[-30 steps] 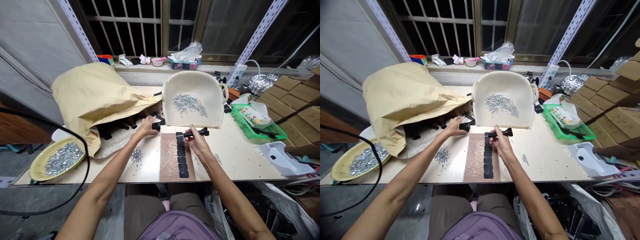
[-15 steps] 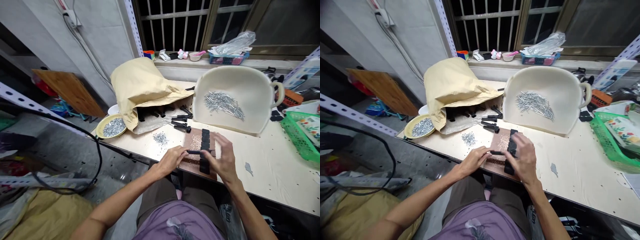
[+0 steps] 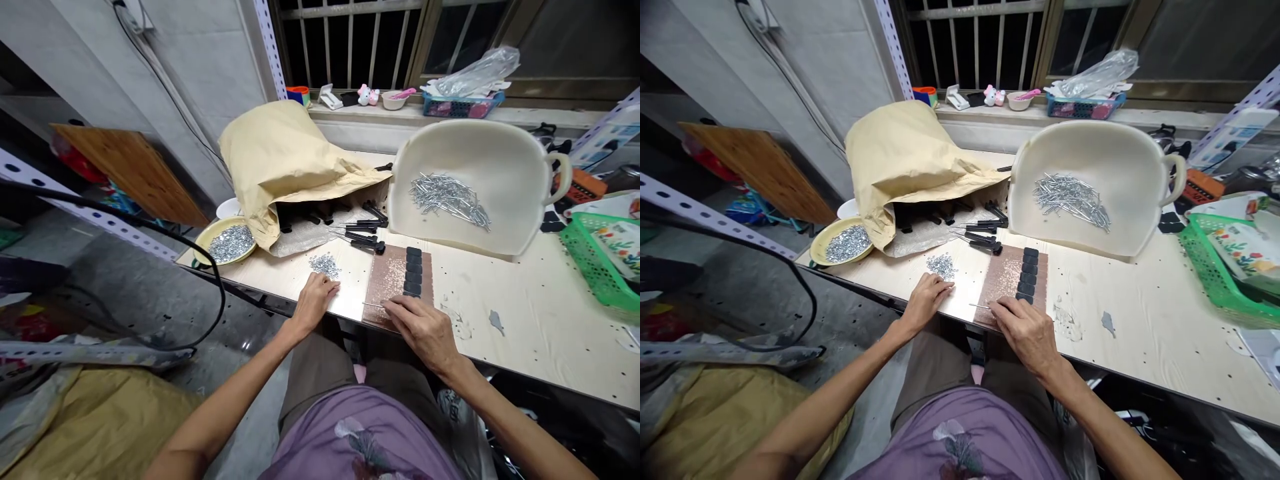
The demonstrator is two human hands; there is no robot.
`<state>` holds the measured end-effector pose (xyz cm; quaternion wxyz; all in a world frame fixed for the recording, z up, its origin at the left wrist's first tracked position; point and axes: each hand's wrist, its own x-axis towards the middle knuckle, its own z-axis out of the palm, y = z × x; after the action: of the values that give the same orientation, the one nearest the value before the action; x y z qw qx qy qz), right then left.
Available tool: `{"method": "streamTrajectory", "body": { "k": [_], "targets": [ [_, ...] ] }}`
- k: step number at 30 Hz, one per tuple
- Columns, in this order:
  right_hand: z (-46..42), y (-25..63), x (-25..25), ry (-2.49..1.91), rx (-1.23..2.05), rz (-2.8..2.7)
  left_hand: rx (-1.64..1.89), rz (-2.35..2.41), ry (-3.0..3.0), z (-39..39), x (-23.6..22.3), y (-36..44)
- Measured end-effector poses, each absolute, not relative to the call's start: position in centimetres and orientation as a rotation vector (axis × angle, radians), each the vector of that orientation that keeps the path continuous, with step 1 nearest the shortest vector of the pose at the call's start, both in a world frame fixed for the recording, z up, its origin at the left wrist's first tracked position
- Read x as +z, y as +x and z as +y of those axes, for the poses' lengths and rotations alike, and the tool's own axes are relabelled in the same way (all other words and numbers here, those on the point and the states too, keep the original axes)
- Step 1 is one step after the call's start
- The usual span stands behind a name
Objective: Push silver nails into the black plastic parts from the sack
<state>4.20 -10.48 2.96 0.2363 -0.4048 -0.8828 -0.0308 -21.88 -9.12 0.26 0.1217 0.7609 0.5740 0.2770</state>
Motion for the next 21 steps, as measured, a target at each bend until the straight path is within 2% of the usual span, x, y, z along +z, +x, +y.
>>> {"method": "streamTrajectory", "body": {
  "k": [5,10,15,18,21],
  "targets": [
    [-10.5,4.1,3.3,-1.171,0.066,-2.358,0.585,1.741,2.455,-7.5,-0.7,-22.5],
    [-10.7,4.2,3.7,-1.212,0.107,-2.321,0.698,1.653,2.366,-7.2,-0.1,-22.4],
    [-10.4,3.5,4.8,-1.297,0.045,-2.327,1.063,1.431,1.515,-7.6,1.2,-20.1],
    [-10.1,3.0,5.4,-1.342,-0.030,-2.336,1.120,1.161,0.967,-8.1,2.3,-17.7],
    [-9.9,3.0,5.8,-1.381,-0.075,-2.339,1.134,1.005,0.726,-8.3,3.1,-16.0]
  ]
}}
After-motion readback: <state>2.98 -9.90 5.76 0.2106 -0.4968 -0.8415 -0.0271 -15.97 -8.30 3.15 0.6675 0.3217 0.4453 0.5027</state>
